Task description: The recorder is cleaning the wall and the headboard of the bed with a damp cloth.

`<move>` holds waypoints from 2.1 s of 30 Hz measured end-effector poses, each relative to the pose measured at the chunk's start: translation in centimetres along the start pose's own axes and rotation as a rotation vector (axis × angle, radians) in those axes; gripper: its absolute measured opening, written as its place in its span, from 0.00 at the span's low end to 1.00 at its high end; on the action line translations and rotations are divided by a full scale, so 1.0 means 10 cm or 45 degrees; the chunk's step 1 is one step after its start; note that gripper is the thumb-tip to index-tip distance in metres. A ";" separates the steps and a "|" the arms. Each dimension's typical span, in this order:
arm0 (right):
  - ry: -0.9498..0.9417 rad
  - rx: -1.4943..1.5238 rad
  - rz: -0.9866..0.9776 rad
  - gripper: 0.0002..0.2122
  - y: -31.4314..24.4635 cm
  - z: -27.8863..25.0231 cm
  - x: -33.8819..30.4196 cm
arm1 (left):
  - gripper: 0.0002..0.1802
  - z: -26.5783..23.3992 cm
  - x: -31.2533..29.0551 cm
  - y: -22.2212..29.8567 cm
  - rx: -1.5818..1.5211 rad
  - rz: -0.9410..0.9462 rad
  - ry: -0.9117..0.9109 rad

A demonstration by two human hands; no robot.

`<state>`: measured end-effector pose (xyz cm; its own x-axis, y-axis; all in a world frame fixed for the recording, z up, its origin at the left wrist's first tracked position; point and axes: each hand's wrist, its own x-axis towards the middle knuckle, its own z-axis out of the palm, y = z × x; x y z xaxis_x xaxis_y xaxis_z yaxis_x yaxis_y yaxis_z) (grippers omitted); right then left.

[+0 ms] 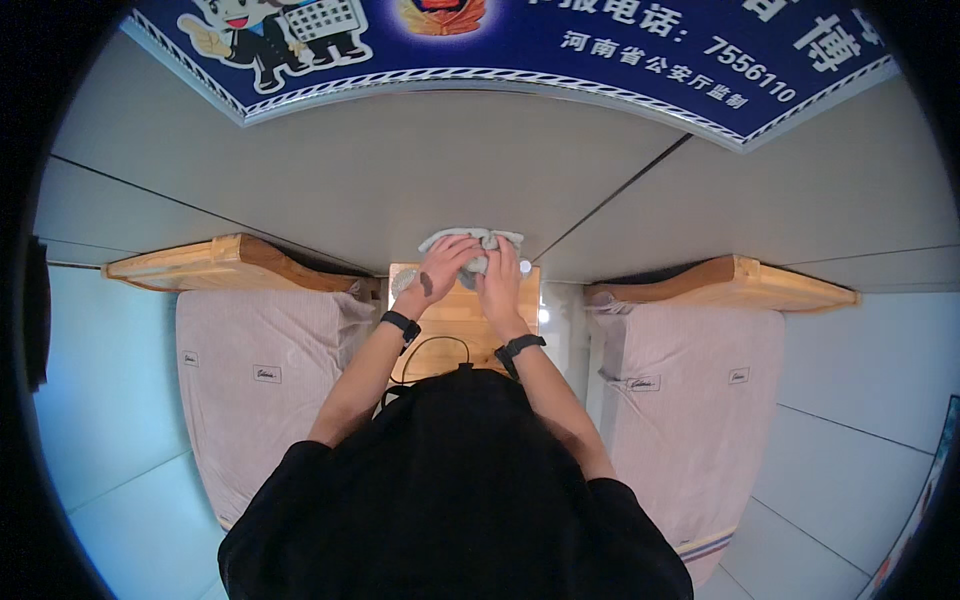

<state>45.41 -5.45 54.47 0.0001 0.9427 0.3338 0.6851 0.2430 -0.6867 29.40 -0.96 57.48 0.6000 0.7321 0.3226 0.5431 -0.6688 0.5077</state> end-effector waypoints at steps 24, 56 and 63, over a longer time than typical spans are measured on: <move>-0.364 0.038 0.289 0.23 0.41 -0.02 -0.49 | 0.25 0.66 -0.26 0.09 -0.192 -0.144 -0.207; -0.880 0.028 0.139 0.27 0.69 0.23 -2.53 | 0.32 1.47 -2.60 0.83 -0.181 -0.835 -0.287; -0.999 -0.367 0.443 0.35 1.30 0.53 -3.10 | 0.33 2.40 -2.91 0.27 0.128 -0.965 -0.228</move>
<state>50.48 -30.30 31.78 -0.1833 0.8628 -0.4712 0.8950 -0.0519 -0.4431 27.51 -27.18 30.24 0.1253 0.9671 -0.2212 0.8875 -0.0096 0.4607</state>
